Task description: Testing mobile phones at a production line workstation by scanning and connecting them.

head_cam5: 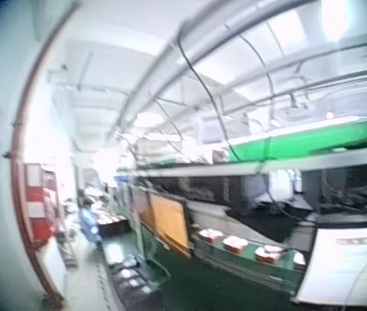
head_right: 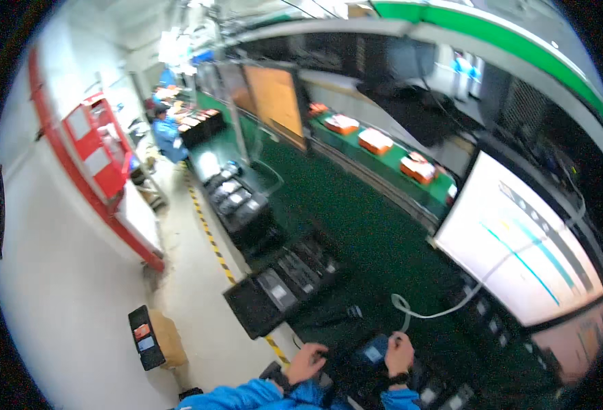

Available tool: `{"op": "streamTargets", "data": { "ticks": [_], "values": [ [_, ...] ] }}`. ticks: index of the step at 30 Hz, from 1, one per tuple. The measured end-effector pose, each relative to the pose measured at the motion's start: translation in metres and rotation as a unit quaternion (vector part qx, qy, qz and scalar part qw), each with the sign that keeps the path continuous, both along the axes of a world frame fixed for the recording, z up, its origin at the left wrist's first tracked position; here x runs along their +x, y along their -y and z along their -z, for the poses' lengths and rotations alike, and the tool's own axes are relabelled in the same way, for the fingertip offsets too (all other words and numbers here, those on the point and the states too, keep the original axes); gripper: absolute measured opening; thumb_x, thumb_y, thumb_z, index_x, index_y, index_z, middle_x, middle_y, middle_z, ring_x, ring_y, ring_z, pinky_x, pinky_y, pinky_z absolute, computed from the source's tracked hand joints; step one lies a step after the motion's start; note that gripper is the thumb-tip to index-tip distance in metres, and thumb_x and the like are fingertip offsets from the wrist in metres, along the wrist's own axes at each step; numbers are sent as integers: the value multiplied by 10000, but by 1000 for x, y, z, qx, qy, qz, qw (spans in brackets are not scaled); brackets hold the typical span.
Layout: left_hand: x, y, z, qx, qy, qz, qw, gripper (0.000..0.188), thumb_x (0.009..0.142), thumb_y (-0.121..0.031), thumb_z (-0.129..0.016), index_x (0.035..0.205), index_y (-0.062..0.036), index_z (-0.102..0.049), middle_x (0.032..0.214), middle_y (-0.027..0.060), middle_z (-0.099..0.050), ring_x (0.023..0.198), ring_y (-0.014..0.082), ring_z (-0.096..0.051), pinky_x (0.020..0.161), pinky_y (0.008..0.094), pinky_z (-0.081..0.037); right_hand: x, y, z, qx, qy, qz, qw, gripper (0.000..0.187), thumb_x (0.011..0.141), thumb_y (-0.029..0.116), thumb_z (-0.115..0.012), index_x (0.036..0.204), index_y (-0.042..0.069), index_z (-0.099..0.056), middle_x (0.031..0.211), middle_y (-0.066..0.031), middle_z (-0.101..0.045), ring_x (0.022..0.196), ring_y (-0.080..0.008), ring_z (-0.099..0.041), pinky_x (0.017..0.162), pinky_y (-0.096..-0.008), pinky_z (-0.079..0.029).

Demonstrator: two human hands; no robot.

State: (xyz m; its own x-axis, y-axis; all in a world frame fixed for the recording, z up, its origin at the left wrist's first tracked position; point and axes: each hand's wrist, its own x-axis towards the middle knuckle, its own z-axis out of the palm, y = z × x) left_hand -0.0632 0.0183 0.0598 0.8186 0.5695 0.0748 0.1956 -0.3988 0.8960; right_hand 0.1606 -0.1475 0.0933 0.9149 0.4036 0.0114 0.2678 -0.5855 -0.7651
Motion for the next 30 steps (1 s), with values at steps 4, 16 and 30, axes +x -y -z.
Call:
{"op": "streamTargets", "data": {
  "ticks": [4, 16, 30],
  "values": [
    [-89, -11, 58, 35, -125, -102, 986, 258, 801, -130, -623, 1044, -45, -615, 950, 149, -615, 771, 211, -619, 699, 289, -506, -10, -19, 43, -107, 189, 83, 973, 479, 829, 185, -654, 1239, 13, -475, 1098, -157, -617, 993, -288, -603, 819, -366, -479],
    [-274, -81, 150, -172, -148, -186, 956, 288, 814, -301, -615, 954, -57, -677, 857, 165, -679, 787, 315, -648, 735, 413, -509, -244, -165, -7, 110, -237, -347, 901, 650, 791, 62, -687, 1356, 82, -367, 1096, -137, -563, 923, -183, -575, 772, -317, -491],
    [-378, -304, 157, -175, -43, -311, 933, 240, 834, -223, -606, 958, -22, -643, 721, 109, -647, 662, 171, -598, 617, 326, -492, -411, -413, -19, 36, -343, -547, 763, 400, 893, 134, -607, 1262, 57, -475, 1045, -95, -610, 894, -149, -603, 741, -300, -520]
  ]
}}
